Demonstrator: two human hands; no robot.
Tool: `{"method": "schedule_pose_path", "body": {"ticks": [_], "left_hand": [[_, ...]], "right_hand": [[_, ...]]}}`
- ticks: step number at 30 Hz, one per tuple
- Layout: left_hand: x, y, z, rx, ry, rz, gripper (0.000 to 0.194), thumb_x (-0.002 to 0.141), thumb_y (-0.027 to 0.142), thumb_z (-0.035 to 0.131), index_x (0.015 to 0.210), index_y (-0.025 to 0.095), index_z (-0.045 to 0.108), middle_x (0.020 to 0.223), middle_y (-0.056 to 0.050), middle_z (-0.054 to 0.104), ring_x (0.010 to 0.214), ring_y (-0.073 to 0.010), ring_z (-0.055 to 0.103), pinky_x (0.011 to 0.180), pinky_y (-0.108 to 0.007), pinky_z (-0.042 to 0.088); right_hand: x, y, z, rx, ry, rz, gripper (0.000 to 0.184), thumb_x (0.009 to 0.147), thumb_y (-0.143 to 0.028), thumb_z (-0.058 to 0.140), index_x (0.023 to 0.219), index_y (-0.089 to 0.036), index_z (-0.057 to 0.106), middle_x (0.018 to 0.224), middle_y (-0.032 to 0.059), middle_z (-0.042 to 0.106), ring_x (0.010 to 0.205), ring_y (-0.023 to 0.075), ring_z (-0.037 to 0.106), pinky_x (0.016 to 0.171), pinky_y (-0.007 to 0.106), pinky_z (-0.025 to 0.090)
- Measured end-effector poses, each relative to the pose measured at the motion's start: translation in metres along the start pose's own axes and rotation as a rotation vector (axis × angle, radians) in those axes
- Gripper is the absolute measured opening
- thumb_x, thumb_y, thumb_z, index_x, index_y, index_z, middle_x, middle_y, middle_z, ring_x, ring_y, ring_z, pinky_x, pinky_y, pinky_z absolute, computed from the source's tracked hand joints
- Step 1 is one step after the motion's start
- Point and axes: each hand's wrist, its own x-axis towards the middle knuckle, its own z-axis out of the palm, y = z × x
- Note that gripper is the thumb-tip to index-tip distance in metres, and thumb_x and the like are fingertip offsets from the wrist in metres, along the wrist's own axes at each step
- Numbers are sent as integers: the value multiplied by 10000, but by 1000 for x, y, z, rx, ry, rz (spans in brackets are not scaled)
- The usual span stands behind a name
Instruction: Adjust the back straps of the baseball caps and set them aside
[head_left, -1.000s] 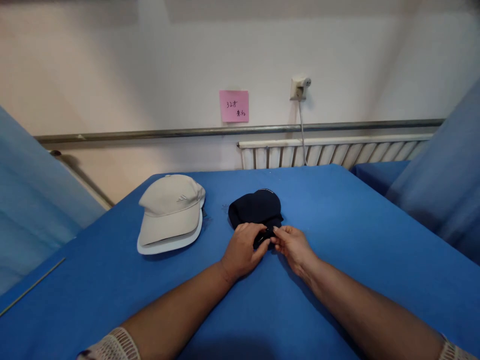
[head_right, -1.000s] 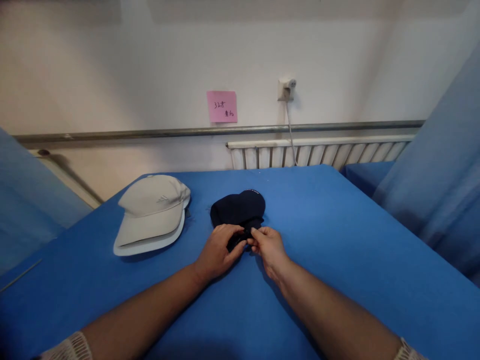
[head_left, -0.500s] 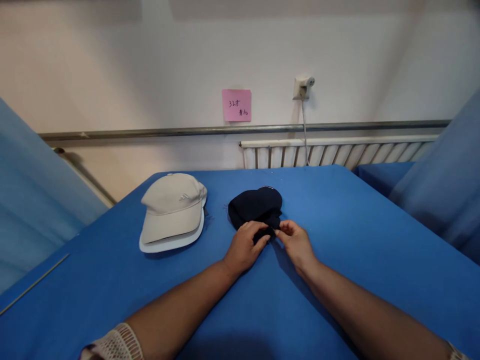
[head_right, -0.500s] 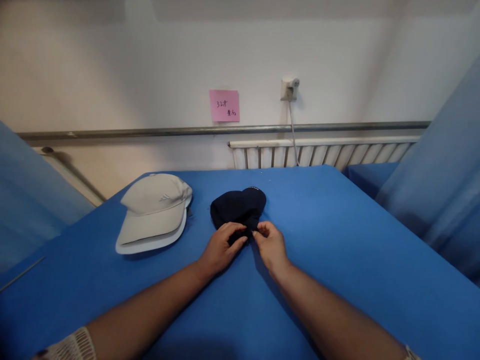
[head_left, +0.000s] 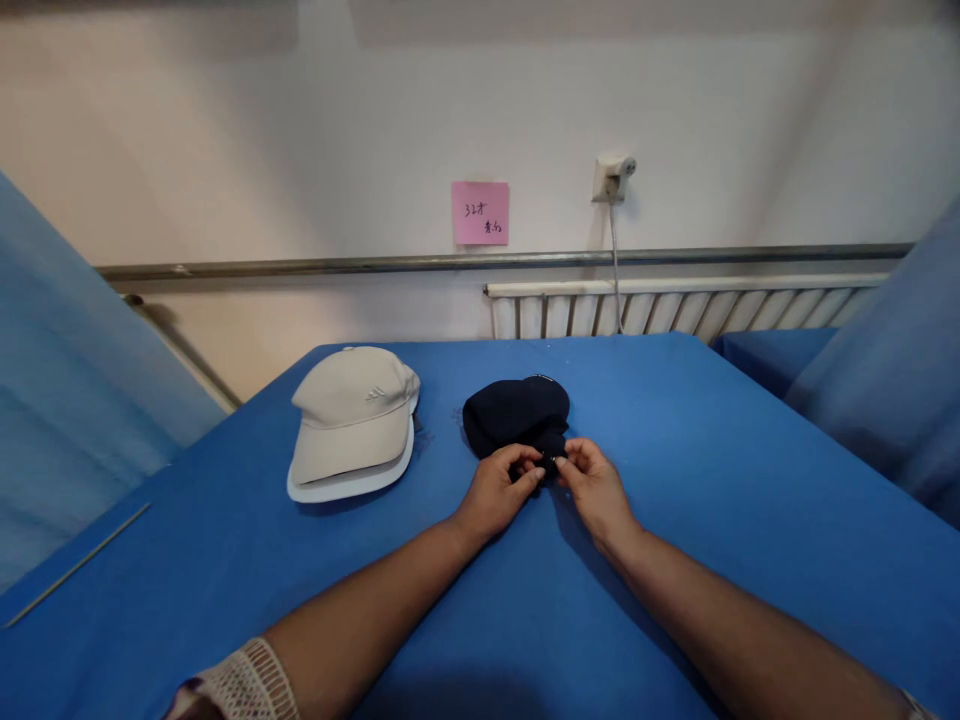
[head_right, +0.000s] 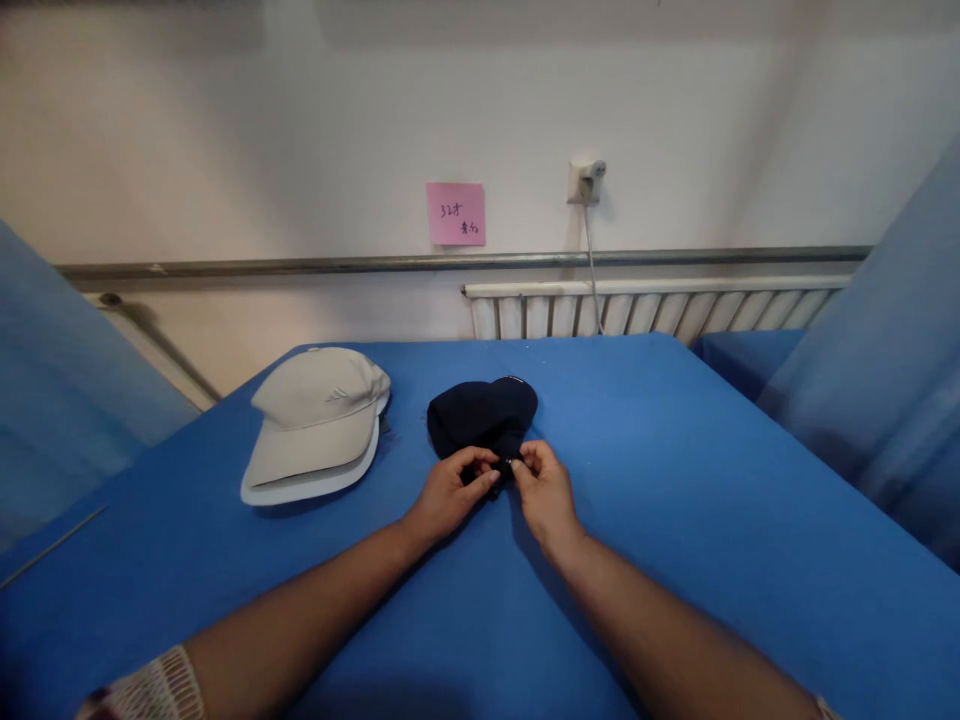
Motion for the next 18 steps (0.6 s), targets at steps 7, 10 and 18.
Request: {"method": "schedule_pose_path", "body": {"ticks": [7, 10, 18], "left_hand": [[0, 8, 5, -137, 54, -50, 210, 747, 281, 676, 911, 152, 650, 789, -26, 642, 732, -140, 588, 704, -273, 488], [0, 11, 9, -171, 71, -85, 160, 729, 256, 680, 845, 152, 643, 776, -26, 636, 730, -140, 580, 683, -260, 480], [1, 9, 11, -331, 63, -160, 232, 734, 365, 688, 747, 148, 609, 679, 0, 566, 618, -103, 511, 585, -224, 425]], "right_hand": [[-1, 1, 3, 85, 24, 80, 274, 639, -313, 710, 847, -220, 558, 670, -43, 568, 591, 115, 546, 525, 240, 488], [0, 4, 3, 125, 70, 67, 300, 598, -285, 751, 815, -216, 556, 693, -37, 577, 597, 110, 560, 521, 234, 498], [7, 3, -1, 66, 147, 20, 284, 571, -280, 766, 737, -214, 546, 654, -43, 557, 557, 107, 535, 521, 246, 471]]}}
